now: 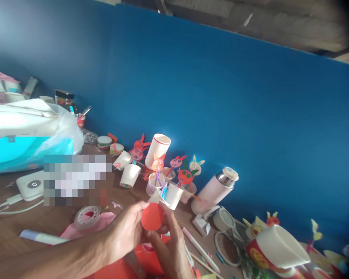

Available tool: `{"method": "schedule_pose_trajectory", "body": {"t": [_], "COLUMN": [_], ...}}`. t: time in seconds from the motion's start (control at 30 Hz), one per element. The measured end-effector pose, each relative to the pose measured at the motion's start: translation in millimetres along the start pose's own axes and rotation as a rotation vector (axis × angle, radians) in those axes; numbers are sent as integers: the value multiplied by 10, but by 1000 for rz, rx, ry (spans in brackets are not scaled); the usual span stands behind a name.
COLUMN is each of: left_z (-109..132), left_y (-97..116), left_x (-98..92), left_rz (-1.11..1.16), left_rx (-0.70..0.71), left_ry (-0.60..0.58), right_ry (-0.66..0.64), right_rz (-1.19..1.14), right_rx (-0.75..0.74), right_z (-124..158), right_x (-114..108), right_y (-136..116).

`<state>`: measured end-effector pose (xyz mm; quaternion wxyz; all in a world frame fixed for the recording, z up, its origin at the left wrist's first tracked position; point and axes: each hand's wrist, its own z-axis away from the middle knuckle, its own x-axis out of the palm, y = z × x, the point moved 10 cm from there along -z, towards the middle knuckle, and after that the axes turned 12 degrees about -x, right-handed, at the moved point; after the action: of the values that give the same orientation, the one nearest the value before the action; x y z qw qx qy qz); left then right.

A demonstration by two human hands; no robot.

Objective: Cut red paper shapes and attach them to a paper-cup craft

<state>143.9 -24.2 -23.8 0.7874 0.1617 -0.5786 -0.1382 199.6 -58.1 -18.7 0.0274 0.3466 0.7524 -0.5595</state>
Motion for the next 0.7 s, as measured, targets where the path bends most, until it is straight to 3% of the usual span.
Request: {"method": "schedule_pose_trajectory", "body": {"t": [0.17,0.3,0.4,0.57,0.7], "left_z": [25,86,168,444,543], "left_y": [-8,113,273,474,435], "left_x": [-21,-55,-108,-312,-424], "left_rz": [-32,-145,-324,-763,-903], "left_rx": [-17,63,166,257,275], "left_ry": [22,107,230,613,624], "right_ry": [-1,22,44,-30,-109], "right_rz": [-19,-19,45,107,165], "right_rx": [-43,-140,-189,-219,-283], "right_z": [-4,-14,-21,1,71], "right_x": [2,-56,-110,23,196], "right_y": [-24,-135,-184,-190,-247]}}
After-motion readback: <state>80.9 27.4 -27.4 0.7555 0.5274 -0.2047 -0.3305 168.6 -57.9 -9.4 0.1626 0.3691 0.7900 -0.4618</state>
